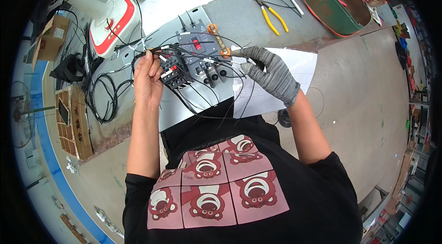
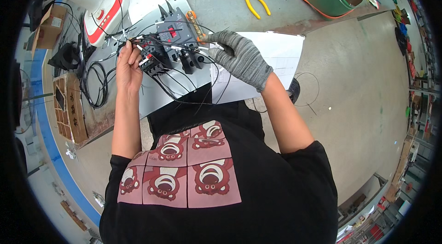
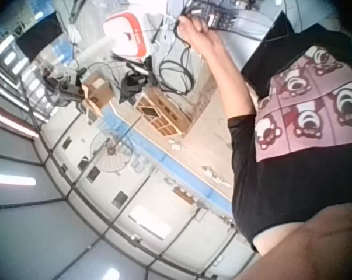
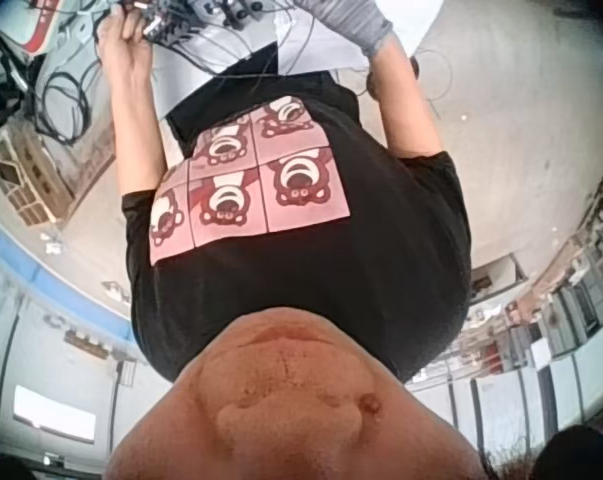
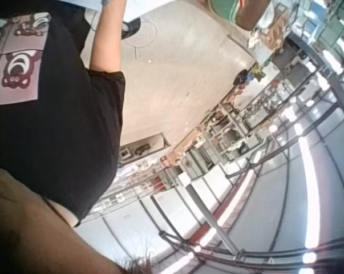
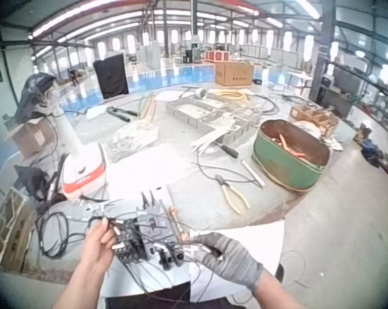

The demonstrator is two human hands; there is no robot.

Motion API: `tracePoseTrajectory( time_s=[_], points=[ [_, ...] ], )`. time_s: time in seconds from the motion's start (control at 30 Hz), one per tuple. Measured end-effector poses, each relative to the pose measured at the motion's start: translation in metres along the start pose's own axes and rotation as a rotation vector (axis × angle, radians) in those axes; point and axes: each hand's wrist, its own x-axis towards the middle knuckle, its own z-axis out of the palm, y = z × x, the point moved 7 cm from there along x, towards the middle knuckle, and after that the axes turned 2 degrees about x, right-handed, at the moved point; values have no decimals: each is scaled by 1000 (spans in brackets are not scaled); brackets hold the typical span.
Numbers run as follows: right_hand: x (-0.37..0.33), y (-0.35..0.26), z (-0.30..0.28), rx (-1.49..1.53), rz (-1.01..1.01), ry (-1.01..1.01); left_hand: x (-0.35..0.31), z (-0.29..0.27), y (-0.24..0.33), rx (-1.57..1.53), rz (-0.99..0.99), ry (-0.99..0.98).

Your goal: The person connects black wires to terminals on a mounted electrical device using both hands. They repeatedly strip, insert, and tighten wire ends into the terminal block while organizing the cable bundle on the workbench.

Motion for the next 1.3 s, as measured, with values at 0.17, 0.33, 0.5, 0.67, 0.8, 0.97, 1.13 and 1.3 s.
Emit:
tracePoseTrajectory(
  time_s=[0.17,0.33,0.5,0.67,0.8,0.97,1.13,1.3],
  points=[
    [7,4,2,-18,-47,32,-1,3,-1,-5,-7,-15],
    [8,-5,0,-85,-125,47,-1,4,0,5,4,3],
    [8,6,1,-33,-75,45,1,2,-2,-1,-7,-22],
    [8,15,4,16,57,-53,-2,6,0,-2,-3,-7],
    [8,12,10,192,179,-198,0,1,-1,-28,-3,-20],
    [6,3,13,230,117,-250,0,3,-1,-8,-13,-21],
    [7,4,15,379,204,-252,0,3,-1,-23,-7,-19],
    [10,10,14,317,230,-281,3,-3,-2,-17,-1,-17]
  ],
)
